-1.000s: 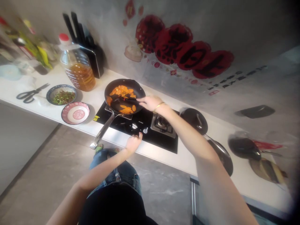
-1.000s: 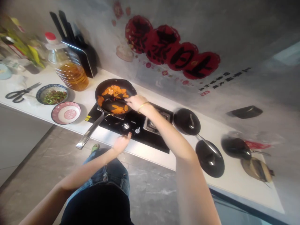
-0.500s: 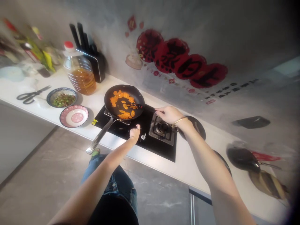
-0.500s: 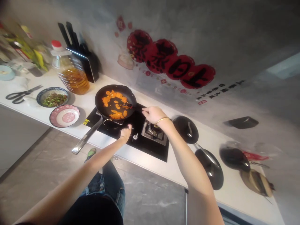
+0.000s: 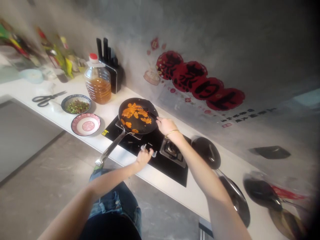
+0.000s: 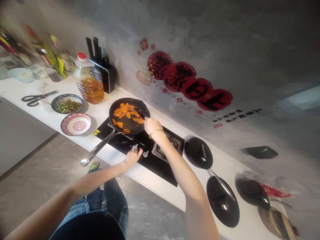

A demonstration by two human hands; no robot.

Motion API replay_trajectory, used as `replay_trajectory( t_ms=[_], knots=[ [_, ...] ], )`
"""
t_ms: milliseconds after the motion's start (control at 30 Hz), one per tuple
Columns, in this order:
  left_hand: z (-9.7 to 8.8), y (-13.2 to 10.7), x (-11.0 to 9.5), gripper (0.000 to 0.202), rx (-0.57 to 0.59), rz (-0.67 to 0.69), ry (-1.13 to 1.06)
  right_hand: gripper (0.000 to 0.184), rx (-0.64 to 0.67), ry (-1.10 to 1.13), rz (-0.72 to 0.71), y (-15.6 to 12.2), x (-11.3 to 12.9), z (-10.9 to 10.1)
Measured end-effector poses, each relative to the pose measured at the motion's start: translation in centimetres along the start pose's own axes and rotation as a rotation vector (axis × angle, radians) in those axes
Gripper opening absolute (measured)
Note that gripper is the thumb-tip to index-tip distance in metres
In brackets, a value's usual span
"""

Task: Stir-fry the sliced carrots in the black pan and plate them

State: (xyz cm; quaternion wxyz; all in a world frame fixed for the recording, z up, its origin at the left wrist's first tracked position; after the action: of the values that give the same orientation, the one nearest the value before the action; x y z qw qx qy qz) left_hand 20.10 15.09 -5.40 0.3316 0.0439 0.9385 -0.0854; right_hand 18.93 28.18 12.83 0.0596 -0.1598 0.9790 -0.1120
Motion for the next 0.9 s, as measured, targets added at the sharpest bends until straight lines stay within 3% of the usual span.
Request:
replay_trajectory(
  t_ms=[67,133,167,233,300,333,400,500,567,700,800,900],
  knots=[
    [-2.8,-3.9,-1.8,0.032,-0.080,0.176,0.022,0.044,-0.025,0.048,0.053,2.1,0.9,1.5],
    [-7.6,-8.2,-1.9,0.028,-0.282,0.288,0.085,0.044,-0.006,0.077,0.025,3.3,2.2,2.6],
    [-10.6,-10.1,-0.5,0.028,-0.405,0.235,0.118,0.043,0.011,0.080,-0.012,3.3,2.9,2.9],
    [-15.8,-13.0,4.3,0.040,-0.571,0.003,0.139,0.042,0.050,0.055,-0.093,2.2,4.0,3.0],
    [-18.4,-14.2,10.0,0.056,-0.543,-0.258,0.031,0.042,0.092,0.000,-0.143,0.2,4.0,2.5],
    [-18.3,-14.0,12.5,0.059,-0.443,-0.353,-0.090,0.041,0.105,-0.030,-0.149,-0.8,3.6,2.0],
    [-15.5,-12.9,15.5,0.055,-0.154,-0.458,-0.453,0.041,0.109,-0.079,-0.132,-2.1,2.7,0.8],
    [-10.5,-11.8,15.1,0.051,0.205,-0.521,-1.077,0.042,0.091,-0.120,-0.057,-1.5,2.2,0.2],
    [-8.9,-11.3,14.4,0.053,0.283,-0.565,-1.352,0.044,0.079,-0.120,0.017,0.1,2.9,1.1],
    [-7.5,-10.7,13.9,0.048,0.387,-0.588,-1.564,0.049,0.108,-0.086,0.116,1.2,5.4,4.1],
    [-7.4,-10.5,13.6,0.039,0.437,-0.589,-1.668,0.048,0.191,-0.063,0.104,-2.2,6.0,4.7],
    [-7.3,-10.4,13.2,0.030,0.464,-0.619,-1.759,0.045,0.225,-0.062,0.087,-6.1,4.8,3.1]
  ],
)
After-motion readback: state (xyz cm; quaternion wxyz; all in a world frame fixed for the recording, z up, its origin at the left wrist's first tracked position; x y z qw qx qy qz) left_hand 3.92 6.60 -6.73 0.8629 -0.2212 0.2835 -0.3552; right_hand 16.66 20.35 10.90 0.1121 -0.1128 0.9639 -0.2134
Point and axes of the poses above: each hand's wrist, its own y-axis towards the middle knuckle, its own z-axis out of the palm, x = y × z, the point moved 10 cm from there along y, towards the middle knuckle, and after that the axes turned 6 degrees about z, right-handed, at the moved point
